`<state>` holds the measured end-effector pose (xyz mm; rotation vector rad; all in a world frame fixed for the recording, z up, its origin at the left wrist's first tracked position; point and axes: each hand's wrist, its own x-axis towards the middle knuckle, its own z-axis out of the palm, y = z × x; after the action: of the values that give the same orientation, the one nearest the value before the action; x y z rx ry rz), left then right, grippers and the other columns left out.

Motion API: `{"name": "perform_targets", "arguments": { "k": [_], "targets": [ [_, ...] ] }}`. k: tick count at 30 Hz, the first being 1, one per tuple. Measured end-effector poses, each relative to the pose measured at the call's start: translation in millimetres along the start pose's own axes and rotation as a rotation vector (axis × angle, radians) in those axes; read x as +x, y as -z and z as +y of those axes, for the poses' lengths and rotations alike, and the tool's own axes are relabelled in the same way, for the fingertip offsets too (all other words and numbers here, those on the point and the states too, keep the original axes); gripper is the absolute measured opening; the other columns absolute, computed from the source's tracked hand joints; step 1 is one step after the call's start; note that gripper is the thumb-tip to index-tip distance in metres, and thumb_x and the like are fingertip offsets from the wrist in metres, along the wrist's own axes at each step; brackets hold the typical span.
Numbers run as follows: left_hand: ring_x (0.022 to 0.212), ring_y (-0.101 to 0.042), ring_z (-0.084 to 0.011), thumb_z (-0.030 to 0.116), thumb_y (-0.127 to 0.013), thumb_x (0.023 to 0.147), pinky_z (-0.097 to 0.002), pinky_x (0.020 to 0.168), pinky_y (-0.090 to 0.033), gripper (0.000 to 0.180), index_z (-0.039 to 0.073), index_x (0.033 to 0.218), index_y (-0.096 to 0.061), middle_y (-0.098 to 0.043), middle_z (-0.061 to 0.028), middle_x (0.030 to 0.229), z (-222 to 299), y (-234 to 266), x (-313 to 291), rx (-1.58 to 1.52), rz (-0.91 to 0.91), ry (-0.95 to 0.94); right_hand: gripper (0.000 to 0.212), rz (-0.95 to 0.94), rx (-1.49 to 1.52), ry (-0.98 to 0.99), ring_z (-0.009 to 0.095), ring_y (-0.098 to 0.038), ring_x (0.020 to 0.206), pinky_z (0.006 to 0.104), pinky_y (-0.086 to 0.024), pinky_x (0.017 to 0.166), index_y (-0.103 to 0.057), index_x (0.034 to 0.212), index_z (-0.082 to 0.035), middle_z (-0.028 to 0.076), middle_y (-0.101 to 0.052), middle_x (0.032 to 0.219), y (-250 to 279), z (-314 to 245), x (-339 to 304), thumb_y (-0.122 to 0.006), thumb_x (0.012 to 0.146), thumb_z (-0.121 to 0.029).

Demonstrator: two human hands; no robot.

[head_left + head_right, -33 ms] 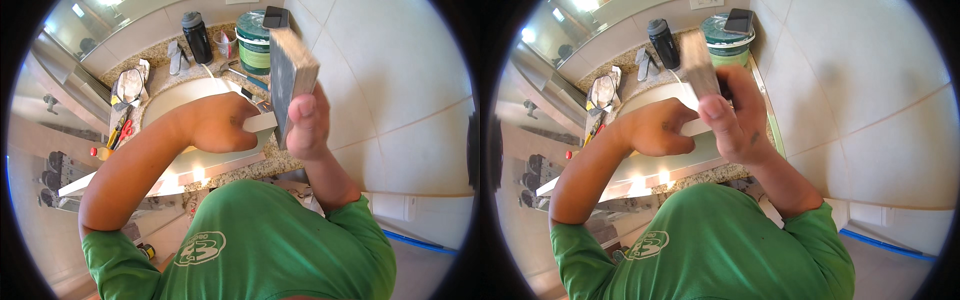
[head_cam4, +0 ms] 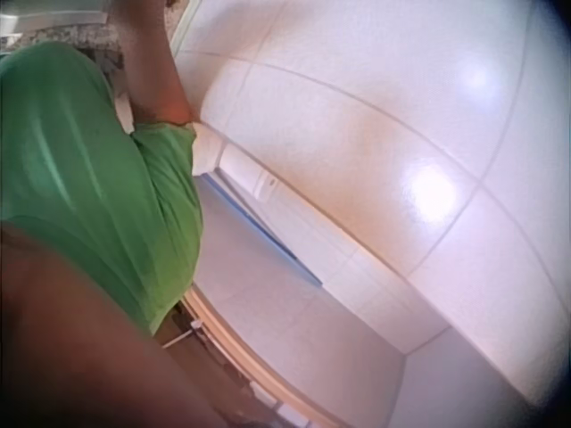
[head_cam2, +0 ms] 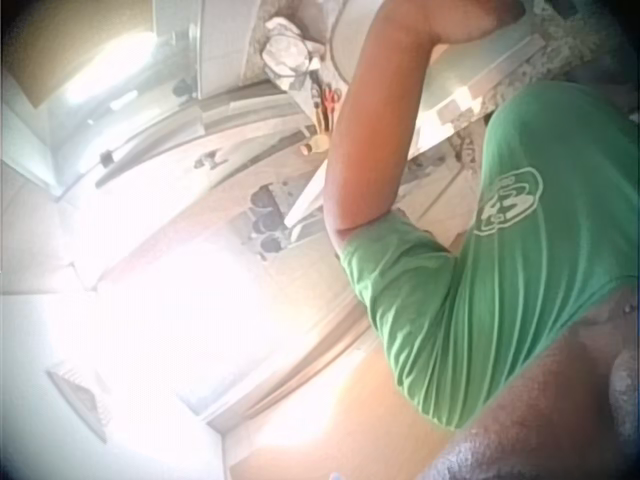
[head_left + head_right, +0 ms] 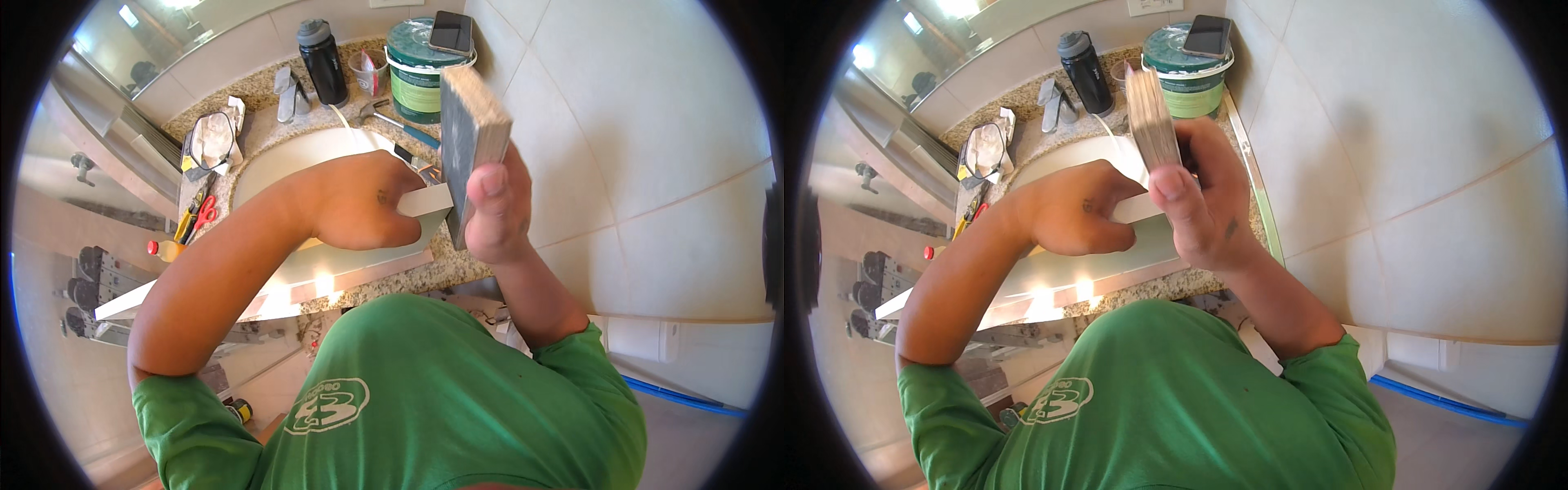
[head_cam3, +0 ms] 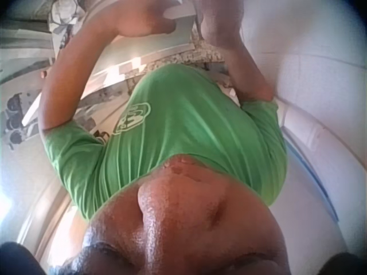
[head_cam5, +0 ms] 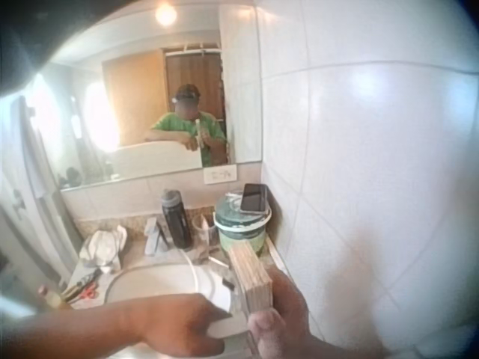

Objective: The person applies a strip of edge banding to a white board, uses a hammer to press it into place, trims the excess with a utility knife, and taps the edge again to secure it. The work is performed over a bathroom countertop with a sink and mirror visible.

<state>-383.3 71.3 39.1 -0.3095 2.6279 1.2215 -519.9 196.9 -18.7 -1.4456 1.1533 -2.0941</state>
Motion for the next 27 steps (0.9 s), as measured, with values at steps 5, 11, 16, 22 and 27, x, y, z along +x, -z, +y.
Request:
{"name": "perform_targets", "arguments": {
  "k": [5, 11, 16, 22, 27],
  "targets": [
    [0.083, -0.071, -0.0356, 0.03, -0.064, 0.079, -0.0439, 0.08, -0.055, 0.043, -0.003, 0.105, -0.073, -0.073, -0.0245, 0.088, 3, 8, 1, 0.094, -0.07, 0.102, 0.058, 0.021, 0.081, 0.035, 0.011, -0.051, 0.079, 0.0274, -0.042, 0.07, -0.063, 0.113, 0.002, 0.004, -0.056, 0.092, 11, 7, 6, -0.067, 0.097, -0.053],
    [0.081, -0.071, -0.037, 0.031, -0.065, 0.08, -0.0451, 0.078, -0.055, 0.042, -0.002, 0.105, -0.073, -0.073, -0.0249, 0.088, 6, 5, 3, 0.092, -0.016, 0.039, 0.059, -0.037, -0.093, 0.067, 0.014, -0.051, 0.08, 0.0296, -0.043, 0.072, -0.064, 0.111, 0.003, 0.005, -0.055, 0.093, 12, 18, -9, -0.069, 0.095, -0.054],
    [0.078, -0.064, -0.0211, 0.019, -0.071, 0.078, -0.0372, 0.072, -0.051, 0.039, -0.001, 0.112, -0.069, -0.069, -0.015, 0.087, -1, 7, 2, 0.049, -0.09, 0.101, 0.058, 0.083, -0.034, -0.088, 0.011, -0.049, 0.083, 0.0282, -0.042, 0.074, -0.062, 0.116, 0.001, 0.002, -0.055, 0.093, 30, 29, -24, -0.062, 0.1, -0.055],
    [0.093, -0.068, -0.0223, 0.013, -0.074, 0.084, -0.0363, 0.086, -0.056, 0.05, -0.001, 0.131, -0.063, -0.071, -0.0167, 0.121, -2, -5, 0, -0.004, 0.287, -0.308, 0.049, 0.275, 0.071, -0.214, 0.007, -0.046, 0.087, 0.025, -0.039, 0.077, -0.061, 0.116, 0.0, -0.001, -0.055, 0.092, 58, 25, -30, -0.055, 0.107, -0.048],
    [0.107, -0.069, -0.0264, 0.004, -0.066, 0.095, -0.0363, 0.089, -0.054, 0.026, 0.0, 0.121, -0.067, -0.066, -0.0215, 0.133, -2, 0, 3, 0.064, 0.25, -0.397, 0.043, 0.298, 0.039, -0.297, 0.007, -0.048, 0.084, 0.0248, -0.041, 0.075, -0.063, 0.107, -0.002, -0.002, -0.055, 0.089, 65, 43, -44, -0.057, 0.107, -0.045]
  ]
}}
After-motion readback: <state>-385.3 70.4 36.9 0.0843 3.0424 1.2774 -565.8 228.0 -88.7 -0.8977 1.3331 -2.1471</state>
